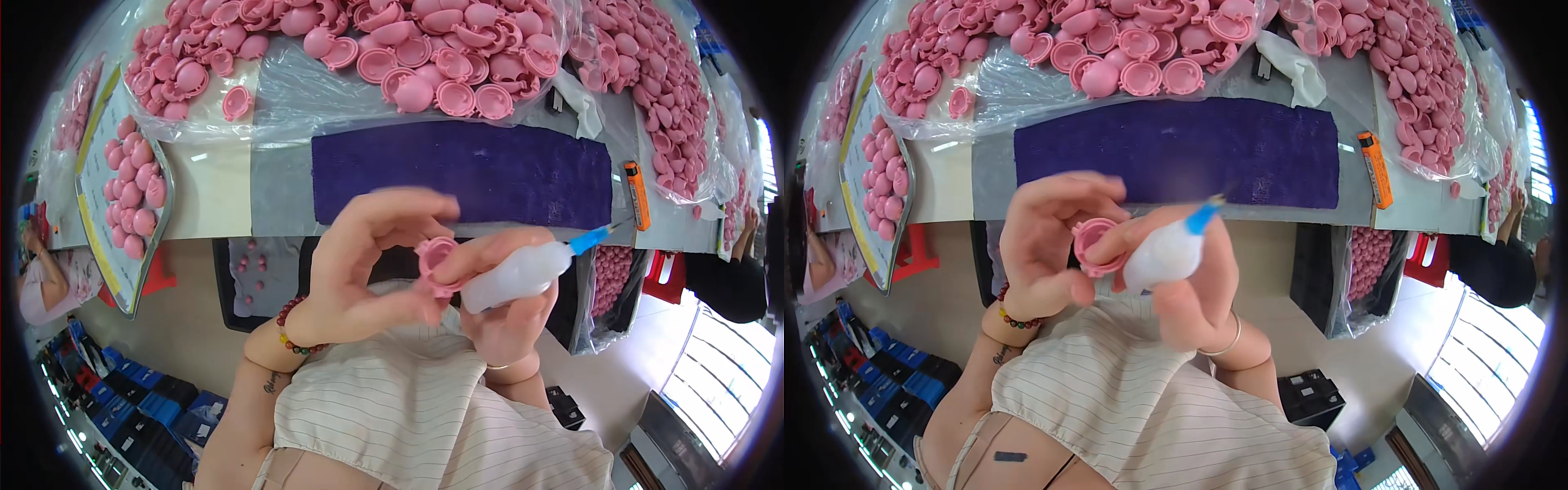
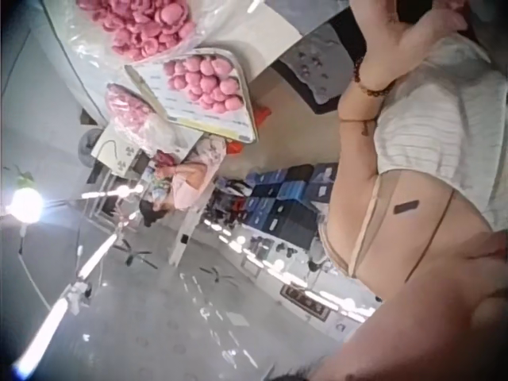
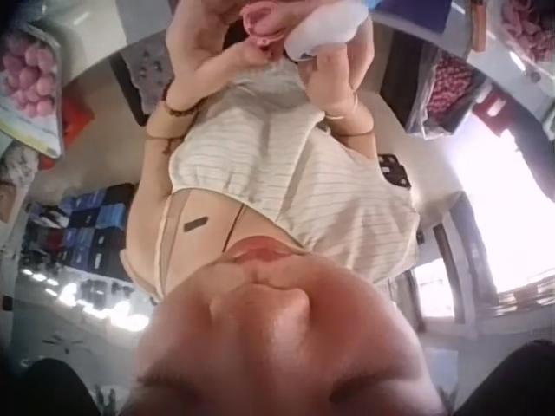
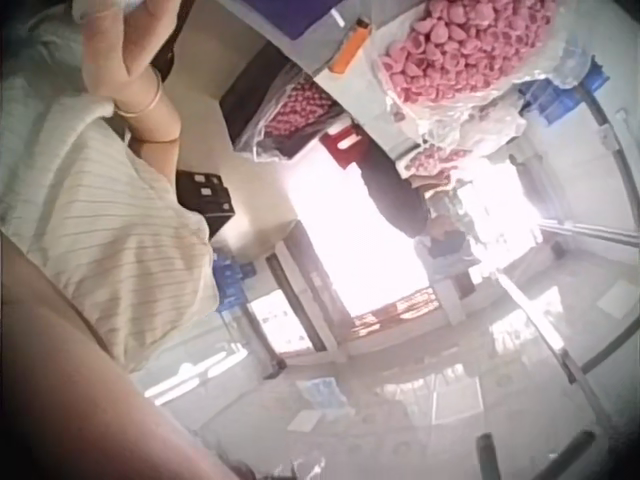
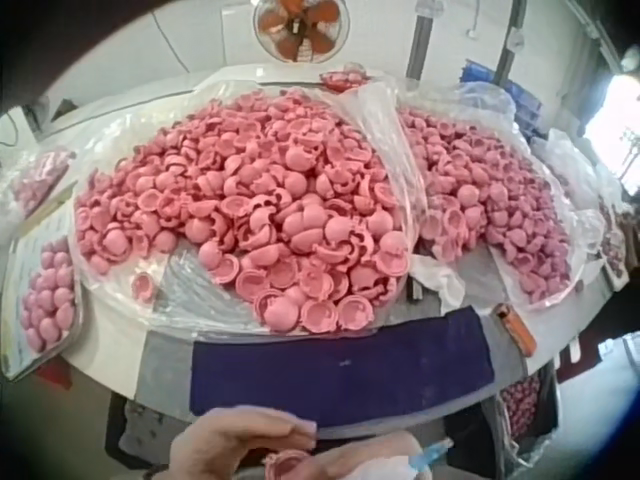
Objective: Applying glue to the rim of a pink plastic shell and pressing it together with another shell to form a sphere.
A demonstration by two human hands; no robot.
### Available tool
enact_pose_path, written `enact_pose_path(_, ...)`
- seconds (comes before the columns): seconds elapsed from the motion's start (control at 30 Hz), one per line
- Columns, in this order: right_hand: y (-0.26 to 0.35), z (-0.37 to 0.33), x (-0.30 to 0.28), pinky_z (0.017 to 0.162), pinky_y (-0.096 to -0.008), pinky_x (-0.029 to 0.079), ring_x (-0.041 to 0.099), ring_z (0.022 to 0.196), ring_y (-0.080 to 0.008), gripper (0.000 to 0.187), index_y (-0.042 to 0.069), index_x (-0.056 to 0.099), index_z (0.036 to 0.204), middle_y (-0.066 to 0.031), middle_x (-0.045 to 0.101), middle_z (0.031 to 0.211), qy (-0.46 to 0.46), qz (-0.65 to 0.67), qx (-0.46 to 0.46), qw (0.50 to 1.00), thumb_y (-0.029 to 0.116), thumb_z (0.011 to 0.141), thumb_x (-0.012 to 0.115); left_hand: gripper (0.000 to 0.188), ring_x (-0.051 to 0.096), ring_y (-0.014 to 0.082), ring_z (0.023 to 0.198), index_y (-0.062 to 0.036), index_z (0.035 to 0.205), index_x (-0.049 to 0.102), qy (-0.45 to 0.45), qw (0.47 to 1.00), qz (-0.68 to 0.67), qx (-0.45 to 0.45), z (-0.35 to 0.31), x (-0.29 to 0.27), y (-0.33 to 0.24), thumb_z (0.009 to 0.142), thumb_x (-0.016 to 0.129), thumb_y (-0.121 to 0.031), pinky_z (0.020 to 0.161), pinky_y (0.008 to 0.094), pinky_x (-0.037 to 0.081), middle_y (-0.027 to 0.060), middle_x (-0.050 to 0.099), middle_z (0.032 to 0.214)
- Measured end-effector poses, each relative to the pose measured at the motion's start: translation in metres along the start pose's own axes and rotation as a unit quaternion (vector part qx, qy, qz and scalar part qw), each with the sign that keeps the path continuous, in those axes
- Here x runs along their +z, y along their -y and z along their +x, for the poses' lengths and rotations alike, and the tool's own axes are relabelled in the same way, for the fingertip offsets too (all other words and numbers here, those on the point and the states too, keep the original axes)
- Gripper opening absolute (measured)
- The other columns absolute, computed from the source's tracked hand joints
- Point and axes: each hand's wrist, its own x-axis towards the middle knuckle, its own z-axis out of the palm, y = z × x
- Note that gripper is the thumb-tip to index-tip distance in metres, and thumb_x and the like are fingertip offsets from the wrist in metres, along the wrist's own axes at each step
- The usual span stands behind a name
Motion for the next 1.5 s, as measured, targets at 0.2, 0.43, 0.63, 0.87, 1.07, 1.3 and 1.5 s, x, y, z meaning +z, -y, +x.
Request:
enact_pose_path(0.2, 0.006, 0.001, 0.008, 0.039, -0.0238, 0.04, 0.05, 0.046, -0.0179, 0.051, -0.001, 0.035, 0.095, -0.0109, 0.051, 0.057, -0.102, -0.229, -0.042, 0.967, 0.047, 0.079, 0.042, 0.048, 0.054, 0.0197, 0.089, 0.005, 0.108, 0.038, -0.029, 0.984, -0.122, -0.129, -0.008, 0.006, -0.001, 0.075, 0.062, -0.021, 0.078, 0.0297, 0.044, 0.0211, 0.051, 0.102)
enact_pose_path(0.43, 0.018, 0.01, -0.022, 0.04, -0.0217, 0.019, 0.029, 0.045, -0.0092, 0.049, 0.002, 0.039, 0.106, -0.0005, 0.036, 0.052, -0.153, -0.178, -0.215, 0.948, 0.038, 0.075, 0.053, 0.044, 0.046, 0.0196, 0.104, 0.003, 0.117, 0.03, -0.019, 0.936, -0.324, -0.134, -0.008, 0.007, -0.004, 0.078, 0.049, 0.003, 0.084, 0.0325, 0.044, 0.0203, 0.043, 0.115)
enact_pose_path(0.63, 0.03, 0.012, -0.03, 0.043, -0.0233, 0.021, 0.03, 0.051, -0.0114, 0.058, -0.003, 0.05, 0.094, -0.0022, 0.037, 0.063, 0.124, -0.291, -0.31, 0.896, 0.052, 0.074, 0.051, 0.041, 0.047, 0.0187, 0.103, 0.004, 0.115, 0.033, -0.009, 0.947, -0.294, -0.127, -0.01, 0.005, -0.004, 0.077, 0.049, 0.006, 0.085, 0.0303, 0.042, 0.0204, 0.043, 0.116)
enact_pose_path(0.87, 0.022, 0.006, -0.015, 0.035, -0.0247, 0.024, 0.038, 0.045, -0.0139, 0.065, -0.01, 0.052, 0.089, -0.0058, 0.043, 0.056, 0.059, -0.405, -0.39, 0.825, 0.054, 0.079, 0.039, 0.037, 0.047, 0.0179, 0.103, 0.0038, 0.11, 0.035, -0.012, 0.95, -0.283, -0.131, -0.01, 0.005, -0.004, 0.076, 0.049, 0.006, 0.085, 0.0286, 0.04, 0.021, 0.044, 0.114)
enact_pose_path(1.07, 0.025, 0.003, -0.014, 0.034, -0.022, 0.03, 0.045, 0.046, -0.0119, 0.057, -0.004, 0.059, 0.083, -0.0052, 0.056, 0.067, 0.024, -0.391, -0.346, 0.853, 0.05, 0.064, 0.061, 0.037, 0.047, 0.0189, 0.104, 0.0042, 0.11, 0.036, -0.006, 0.949, -0.285, -0.134, -0.011, 0.006, -0.005, 0.076, 0.05, 0.006, 0.086, 0.0292, 0.04, 0.0209, 0.045, 0.114)
enact_pose_path(1.3, 0.018, 0.006, -0.015, 0.033, -0.023, 0.023, 0.038, 0.043, -0.013, 0.066, -0.008, 0.053, 0.09, -0.0048, 0.042, 0.056, 0.014, -0.41, -0.385, 0.827, 0.055, 0.08, 0.034, 0.037, 0.048, 0.0203, 0.102, 0.0051, 0.109, 0.037, 0.008, 0.958, -0.259, -0.122, -0.012, 0.005, -0.004, 0.075, 0.052, 0.005, 0.085, 0.0304, 0.041, 0.0209, 0.045, 0.113)
enact_pose_path(1.5, 0.019, 0.007, -0.014, 0.033, -0.023, 0.022, 0.038, 0.043, -0.013, 0.068, -0.007, 0.054, 0.089, -0.0051, 0.042, 0.057, -0.015, -0.39, -0.414, 0.823, 0.057, 0.08, 0.032, 0.042, 0.054, 0.02, 0.092, 0.0017, 0.105, 0.04, -0.043, 0.958, -0.235, -0.16, -0.009, 0.011, -0.014, 0.072, 0.063, -0.009, 0.08, 0.028, 0.043, 0.0261, 0.049, 0.105)
